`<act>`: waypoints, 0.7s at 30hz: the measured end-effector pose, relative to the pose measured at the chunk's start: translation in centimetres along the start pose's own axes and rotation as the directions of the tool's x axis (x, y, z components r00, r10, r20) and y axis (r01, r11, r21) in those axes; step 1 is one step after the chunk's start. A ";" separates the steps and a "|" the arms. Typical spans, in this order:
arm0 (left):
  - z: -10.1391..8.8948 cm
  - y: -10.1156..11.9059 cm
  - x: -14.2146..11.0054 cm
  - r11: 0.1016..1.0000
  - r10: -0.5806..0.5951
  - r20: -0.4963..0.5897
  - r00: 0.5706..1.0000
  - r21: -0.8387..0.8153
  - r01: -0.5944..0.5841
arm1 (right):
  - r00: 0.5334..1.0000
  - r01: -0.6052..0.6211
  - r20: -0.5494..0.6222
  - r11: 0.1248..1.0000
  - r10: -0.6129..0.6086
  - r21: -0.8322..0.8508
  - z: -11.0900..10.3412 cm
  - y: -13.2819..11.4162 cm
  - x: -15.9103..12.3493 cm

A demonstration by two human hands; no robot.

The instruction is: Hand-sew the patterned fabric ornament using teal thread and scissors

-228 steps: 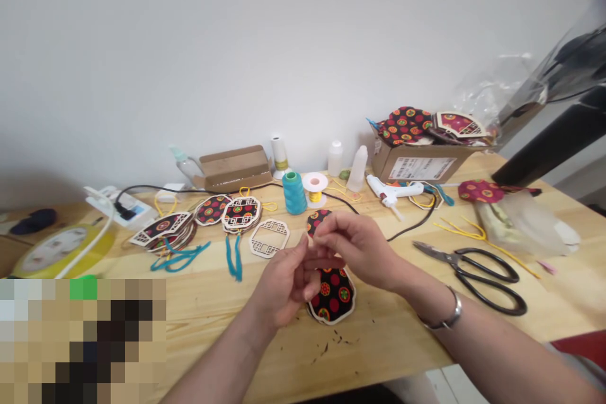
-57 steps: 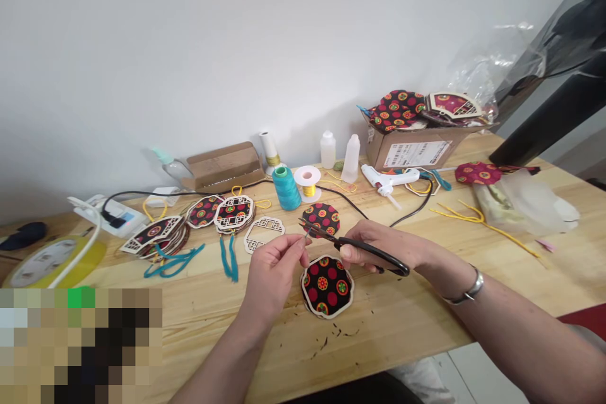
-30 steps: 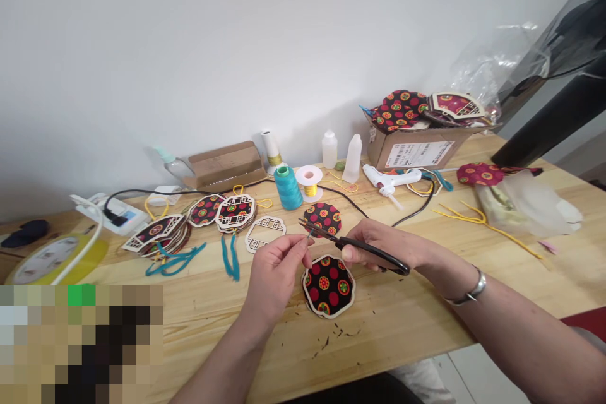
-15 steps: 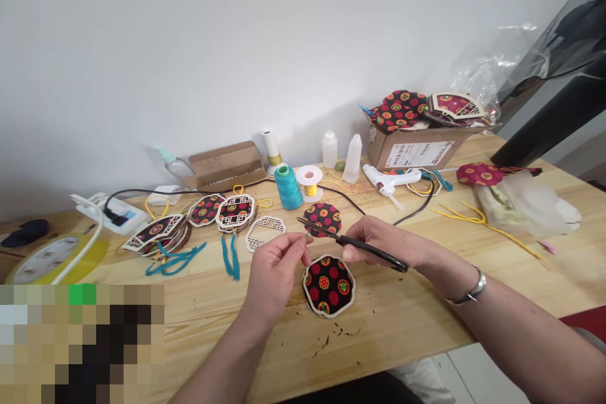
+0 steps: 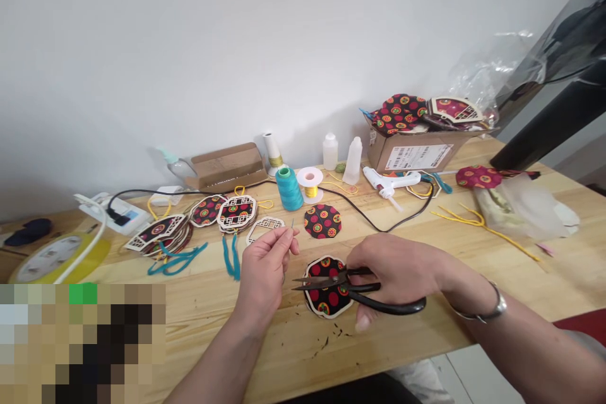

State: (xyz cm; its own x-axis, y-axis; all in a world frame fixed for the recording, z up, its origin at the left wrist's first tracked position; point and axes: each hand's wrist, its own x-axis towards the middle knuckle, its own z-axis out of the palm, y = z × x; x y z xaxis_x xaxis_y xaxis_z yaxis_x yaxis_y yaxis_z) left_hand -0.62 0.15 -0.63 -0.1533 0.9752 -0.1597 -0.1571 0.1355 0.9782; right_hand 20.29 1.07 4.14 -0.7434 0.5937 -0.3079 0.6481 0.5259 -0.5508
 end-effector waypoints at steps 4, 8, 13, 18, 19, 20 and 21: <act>-0.1 -0.1 0.1 0.999 -0.021 -0.013 1.000 -0.031 0.020 | 0.955 -0.232 -0.238 0.947 0.177 -0.224 0.2 -0.3 -2.4; 0.1 0.0 0.0 0.999 -0.024 0.000 1.000 -0.045 0.024 | 0.882 -0.405 -0.338 0.894 0.328 -0.190 1.5 2.4 -6.0; 0.3 0.2 -0.2 0.998 -0.030 0.007 1.000 -0.063 0.031 | 0.766 -0.578 -0.405 0.810 0.499 -0.096 2.8 8.0 -10.5; 0.4 0.1 -0.1 0.998 -0.034 0.010 0.999 -0.055 0.034 | 0.626 -0.728 -0.481 0.682 0.614 -0.077 2.8 11.3 -12.4; 0.4 0.1 -0.1 0.998 -0.033 0.010 0.999 -0.054 0.034 | 0.607 -0.747 -0.487 0.661 0.628 -0.079 2.7 11.6 -12.4; 0.4 0.1 -0.1 0.998 -0.032 0.011 0.999 -0.053 0.032 | 0.595 -0.760 -0.490 0.645 0.638 -0.082 2.6 11.7 -12.4; 0.4 0.1 -0.1 0.998 -0.030 0.011 0.999 -0.052 0.030 | 0.583 -0.771 -0.491 0.631 0.647 -0.085 2.4 11.7 -12.3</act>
State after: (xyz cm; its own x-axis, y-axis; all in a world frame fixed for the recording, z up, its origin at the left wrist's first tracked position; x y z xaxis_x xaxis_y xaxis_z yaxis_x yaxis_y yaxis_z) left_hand -0.26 0.16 -0.47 -0.1377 0.9727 -0.1870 -0.2122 0.1555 0.9648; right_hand 36.59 -1.59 -0.39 0.0669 0.9857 -0.1547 0.9963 -0.0745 -0.0439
